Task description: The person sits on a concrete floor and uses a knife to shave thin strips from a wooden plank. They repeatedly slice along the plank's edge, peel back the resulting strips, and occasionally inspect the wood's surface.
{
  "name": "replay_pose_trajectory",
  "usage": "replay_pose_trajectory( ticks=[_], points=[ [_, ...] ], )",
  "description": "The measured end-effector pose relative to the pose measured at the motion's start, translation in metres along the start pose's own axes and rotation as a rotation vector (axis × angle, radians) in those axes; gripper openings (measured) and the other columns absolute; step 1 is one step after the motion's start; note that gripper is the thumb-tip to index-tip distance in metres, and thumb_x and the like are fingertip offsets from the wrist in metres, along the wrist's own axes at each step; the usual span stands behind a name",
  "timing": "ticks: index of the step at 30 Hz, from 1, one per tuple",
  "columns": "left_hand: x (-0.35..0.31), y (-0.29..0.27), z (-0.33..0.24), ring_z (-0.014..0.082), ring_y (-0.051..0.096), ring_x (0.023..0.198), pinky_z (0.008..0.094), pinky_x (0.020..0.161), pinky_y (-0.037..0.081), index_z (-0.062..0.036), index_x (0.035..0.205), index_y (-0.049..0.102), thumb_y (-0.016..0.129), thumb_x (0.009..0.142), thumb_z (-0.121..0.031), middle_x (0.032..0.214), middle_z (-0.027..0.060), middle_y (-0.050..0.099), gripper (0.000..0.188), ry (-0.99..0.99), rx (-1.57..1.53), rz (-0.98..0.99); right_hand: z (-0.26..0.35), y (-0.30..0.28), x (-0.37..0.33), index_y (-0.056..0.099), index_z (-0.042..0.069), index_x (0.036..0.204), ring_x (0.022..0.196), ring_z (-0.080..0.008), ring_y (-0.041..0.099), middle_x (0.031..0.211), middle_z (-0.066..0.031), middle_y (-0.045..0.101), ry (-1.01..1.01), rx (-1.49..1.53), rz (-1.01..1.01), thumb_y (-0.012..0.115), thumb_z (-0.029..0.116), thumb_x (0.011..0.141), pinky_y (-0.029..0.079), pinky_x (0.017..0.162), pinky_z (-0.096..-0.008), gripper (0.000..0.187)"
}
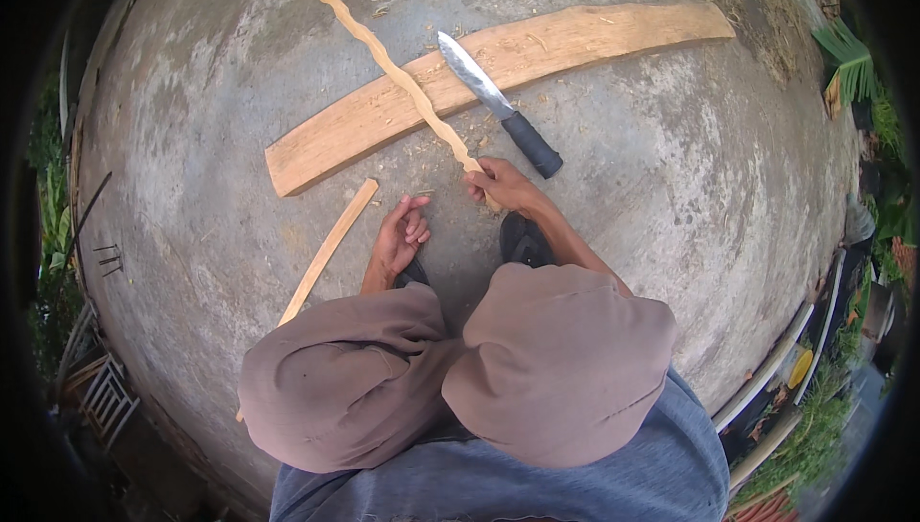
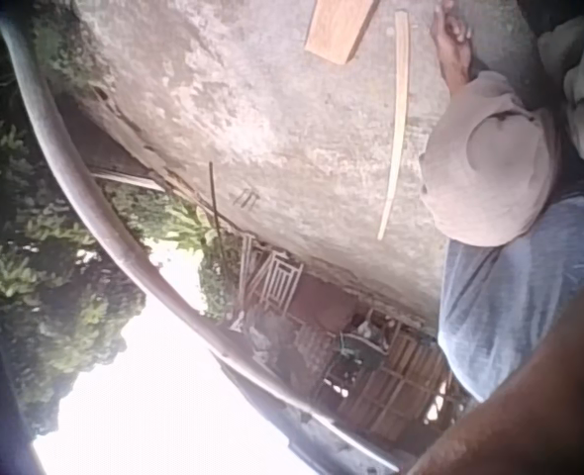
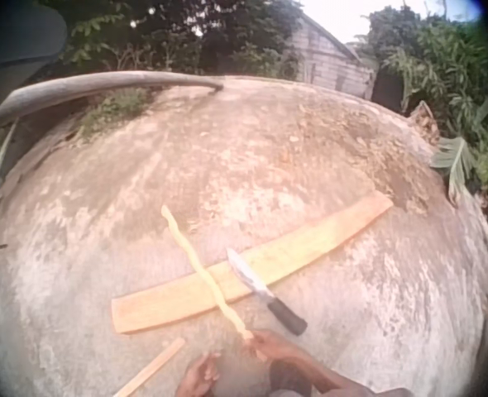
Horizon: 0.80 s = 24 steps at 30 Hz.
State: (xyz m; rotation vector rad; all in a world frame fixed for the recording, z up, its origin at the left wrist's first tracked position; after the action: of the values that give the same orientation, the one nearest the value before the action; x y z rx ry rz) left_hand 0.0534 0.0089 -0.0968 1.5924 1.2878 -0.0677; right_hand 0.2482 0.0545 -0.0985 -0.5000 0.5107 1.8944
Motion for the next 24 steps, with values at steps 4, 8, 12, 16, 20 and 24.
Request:
replay_pose_trajectory(
  ticks=[4, 8, 12, 16, 20, 24],
  points=[
    [0.001, -0.003, 0.001, 0.0093, 0.037, 0.055, 0.029, 0.061, 0.037, 0.0017, 0.121, 0.067, 0.053, 0.111, -0.035, 0.062, -0.0033, 0.039, 0.041, -0.001, 0.007, -0.018, -0.002, -0.014, -0.003, 0.065, 0.005, 0.104, 0.068, -0.0084, 0.055, 0.074, 0.0016, 0.055, 0.017, 0.01, -0.125, 0.061, 0.038, 0.107, 0.044, 0.058, -0.028, 0.033],
    [0.004, 0.002, 0.001, 0.0095, 0.037, 0.055, 0.0293, 0.062, 0.037, 0.0016, 0.122, 0.067, 0.052, 0.111, -0.034, 0.062, -0.0032, 0.04, 0.04, 0.0, -0.003, 0.006, 0.01, -0.032, -0.01, 0.068, 0.004, 0.103, 0.069, -0.0114, 0.06, 0.075, -0.0025, 0.062, 0.001, -0.158, -0.244, 0.058, 0.049, 0.106, 0.047, 0.061, -0.033, 0.046],
    [-0.012, -0.019, -0.007, 0.0095, 0.038, 0.056, 0.0295, 0.063, 0.037, 0.0015, 0.123, 0.066, 0.053, 0.111, -0.034, 0.062, -0.0028, 0.04, 0.039, 0.038, 0.002, -0.054, 0.031, -0.018, -0.005, 0.073, 0.001, 0.107, 0.074, -0.0243, 0.067, 0.081, -0.0134, 0.071, -0.107, -0.345, -0.357, 0.059, 0.056, 0.102, 0.052, 0.071, -0.0419, 0.057],
    [-0.003, 0.003, -0.011, 0.0096, 0.043, 0.057, 0.0293, 0.063, 0.04, 0.0024, 0.123, 0.067, 0.06, 0.108, -0.031, 0.065, -0.0024, 0.046, 0.037, 0.069, 0.004, -0.064, 0.037, -0.053, -0.027, 0.076, 0.002, 0.106, 0.079, -0.0374, 0.07, 0.08, -0.0211, 0.07, -0.033, -0.55, -0.422, 0.061, 0.061, 0.099, 0.052, 0.076, -0.048, 0.061],
    [-0.012, -0.031, -0.075, 0.0092, 0.054, 0.066, 0.0282, 0.069, 0.047, -0.0006, 0.117, 0.073, 0.068, 0.105, -0.028, 0.071, -0.0006, 0.057, 0.031, 0.307, 0.415, -0.337, 0.069, -0.053, -0.04, 0.077, 0.006, 0.1, 0.082, -0.0407, 0.07, 0.077, -0.0203, 0.07, -0.042, -0.673, -0.411, 0.064, 0.061, 0.096, 0.053, 0.076, -0.0496, 0.057],
    [-0.039, -0.032, -0.17, 0.0138, 0.064, 0.081, 0.0318, 0.079, 0.052, -0.0035, 0.116, 0.077, 0.07, 0.103, -0.029, 0.085, 0.0033, 0.07, 0.029, 0.677, 0.925, -0.657, 0.094, -0.063, -0.055, 0.076, 0.007, 0.094, 0.075, -0.0377, 0.069, 0.073, -0.0174, 0.069, -0.129, -0.827, -0.467, 0.069, 0.061, 0.093, 0.052, 0.071, -0.0478, 0.055]
  ],
)
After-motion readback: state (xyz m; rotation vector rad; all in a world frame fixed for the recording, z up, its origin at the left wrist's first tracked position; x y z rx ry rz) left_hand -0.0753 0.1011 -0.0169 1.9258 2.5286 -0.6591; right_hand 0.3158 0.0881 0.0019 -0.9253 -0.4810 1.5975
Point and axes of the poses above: each hand's wrist, its own x-axis towards the middle knuckle, its own y-axis out of the palm, z = x × y, the point moved 10 cm from there along x, towards the middle knuckle
